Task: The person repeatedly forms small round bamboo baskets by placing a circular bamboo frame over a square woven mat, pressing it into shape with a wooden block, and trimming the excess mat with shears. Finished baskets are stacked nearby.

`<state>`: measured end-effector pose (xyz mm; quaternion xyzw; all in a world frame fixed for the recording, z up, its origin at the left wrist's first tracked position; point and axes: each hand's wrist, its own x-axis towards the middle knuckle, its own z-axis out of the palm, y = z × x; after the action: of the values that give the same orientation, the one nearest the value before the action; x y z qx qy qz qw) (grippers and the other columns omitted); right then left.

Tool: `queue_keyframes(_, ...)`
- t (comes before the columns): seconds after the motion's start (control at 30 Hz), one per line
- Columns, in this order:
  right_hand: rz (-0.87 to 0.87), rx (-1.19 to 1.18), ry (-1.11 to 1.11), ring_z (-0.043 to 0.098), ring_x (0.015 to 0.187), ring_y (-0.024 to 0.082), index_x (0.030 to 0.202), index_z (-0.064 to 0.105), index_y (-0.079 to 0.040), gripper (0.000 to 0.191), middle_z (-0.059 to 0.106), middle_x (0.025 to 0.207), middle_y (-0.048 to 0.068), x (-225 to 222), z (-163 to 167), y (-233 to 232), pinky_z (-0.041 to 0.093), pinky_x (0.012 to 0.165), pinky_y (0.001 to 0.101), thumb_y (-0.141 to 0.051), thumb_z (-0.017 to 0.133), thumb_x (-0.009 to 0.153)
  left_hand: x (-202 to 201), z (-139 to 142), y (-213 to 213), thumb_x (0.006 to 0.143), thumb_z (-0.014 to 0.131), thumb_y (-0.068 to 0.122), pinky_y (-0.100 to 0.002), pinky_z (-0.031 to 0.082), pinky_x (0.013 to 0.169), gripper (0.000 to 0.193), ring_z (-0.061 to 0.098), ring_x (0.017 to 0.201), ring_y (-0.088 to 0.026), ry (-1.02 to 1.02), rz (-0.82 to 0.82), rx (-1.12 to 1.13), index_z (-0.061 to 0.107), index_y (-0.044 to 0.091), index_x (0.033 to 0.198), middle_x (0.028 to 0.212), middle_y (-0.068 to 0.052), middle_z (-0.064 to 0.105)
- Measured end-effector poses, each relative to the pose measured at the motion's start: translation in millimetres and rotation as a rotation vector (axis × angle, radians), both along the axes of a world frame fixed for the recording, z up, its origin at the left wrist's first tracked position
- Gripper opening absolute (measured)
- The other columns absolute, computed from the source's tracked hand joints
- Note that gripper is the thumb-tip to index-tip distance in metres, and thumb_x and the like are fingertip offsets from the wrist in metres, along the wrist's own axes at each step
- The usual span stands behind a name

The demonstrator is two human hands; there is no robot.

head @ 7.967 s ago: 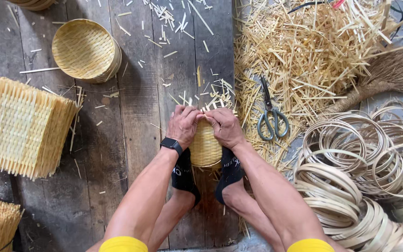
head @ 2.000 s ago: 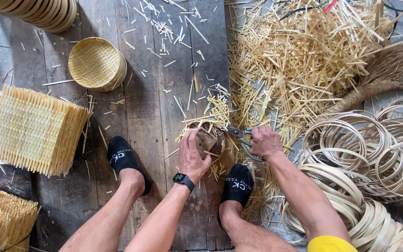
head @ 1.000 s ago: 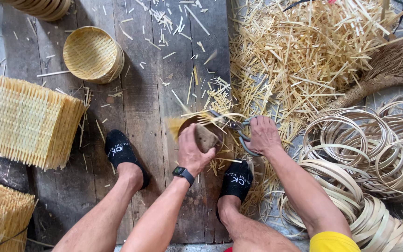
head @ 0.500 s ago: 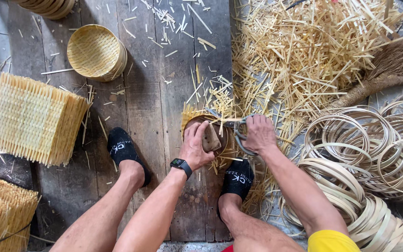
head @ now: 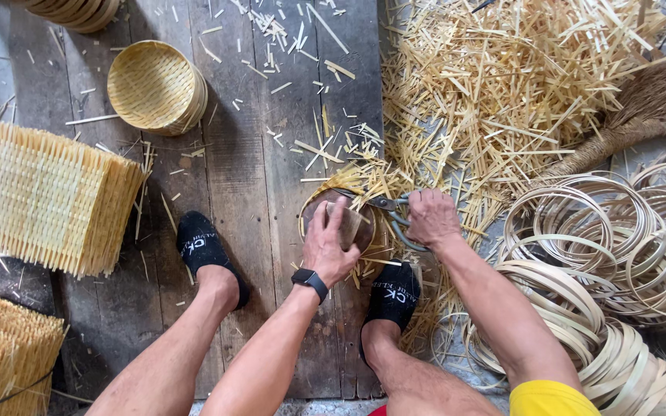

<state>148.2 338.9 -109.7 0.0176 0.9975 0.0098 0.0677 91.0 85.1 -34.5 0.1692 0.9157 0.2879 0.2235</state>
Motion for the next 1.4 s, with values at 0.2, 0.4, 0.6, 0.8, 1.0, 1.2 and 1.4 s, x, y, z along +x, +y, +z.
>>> queue_keyframes(0.2,0.037,0.000,-0.039,0.060,0.065,0.021,0.082,0.061,-0.004,0.033,0.059,0.074,0.011,10.1,-3.2,18.0,0.053,0.058,0.0344,-0.037,0.069,0.080,1.5,2.6,-1.5,0.066,0.084,0.015,-0.048,0.038,0.114,0.103,0.047,0.132,-0.040,0.023,0.113,0.130,0.032,0.016,0.155,0.143,-0.019,0.048)
queue_keyframes(0.4,0.034,0.055,-0.046,0.060,0.068,0.019,0.088,0.061,-0.008,0.036,0.059,0.077,0.007,8.0,-15.2,9.6,0.053,0.062,0.0325,-0.043,0.067,0.084,-16.9,12.0,-8.7,0.063,0.084,0.006,-0.049,0.037,0.113,0.097,0.046,0.132,-0.040,-0.014,-0.127,0.175,0.040,0.017,0.148,0.140,-0.015,0.050)
queue_keyframes(0.6,0.058,-0.011,0.041,0.059,0.067,0.021,0.085,0.062,-0.003,0.040,0.060,0.076,0.012,17.6,-7.9,25.7,0.054,0.061,0.0335,-0.042,0.072,0.077,-22.6,22.7,-11.3,0.056,0.078,-0.002,-0.047,0.041,0.111,0.097,0.043,0.125,-0.039,-0.023,-0.206,0.080,0.048,0.023,0.145,0.132,-0.015,0.053)
queue_keyframes(0.8,0.038,0.044,-0.103,0.056,0.061,0.016,0.085,0.060,-0.008,0.020,0.056,0.069,0.004,2.0,-3.7,5.2,0.050,0.056,0.0292,-0.027,0.065,0.081,-35.8,24.9,-8.4,0.058,0.076,-0.005,-0.049,0.038,0.114,0.094,0.044,0.125,-0.037,-0.064,-0.386,-0.001,0.052,0.027,0.143,0.133,-0.008,0.055)
queue_keyframes(1.0,-0.132,-0.113,-0.374,0.057,0.059,0.016,0.090,0.061,-0.010,0.014,0.057,0.071,0.003,8.6,12.6,31.9,0.051,0.054,0.0317,-0.021,0.058,0.098,-49.3,27.1,-14.4,0.056,0.075,-0.009,-0.050,0.035,0.115,0.089,0.043,0.131,-0.034,-0.097,-0.500,0.027,0.061,0.032,0.134,0.136,-0.002,0.056)
queue_keyframes(1.2,0.068,-0.058,-0.026,0.058,0.068,0.021,0.082,0.062,-0.004,0.049,0.058,0.074,0.010,1.6,12.9,18.7,0.054,0.063,0.0353,-0.051,0.071,0.070,-51.4,25.6,-9.5,0.052,0.075,-0.012,-0.047,0.034,0.119,0.094,0.042,0.134,-0.033,-0.102,-0.657,-0.015,0.059,0.030,0.135,0.136,-0.003,0.054)
queue_keyframes(1.4,-0.118,-0.147,-0.387,0.060,0.070,0.018,0.088,0.062,-0.010,0.024,0.060,0.078,0.004,-0.2,1.4,23.3,0.055,0.065,0.0339,-0.033,0.065,0.096,-60.6,26.8,-11.6,0.050,0.081,-0.004,-0.049,0.038,0.114,0.095,0.042,0.134,-0.034,-0.110,-0.794,-0.019,0.057,0.031,0.135,0.137,-0.002,0.054)
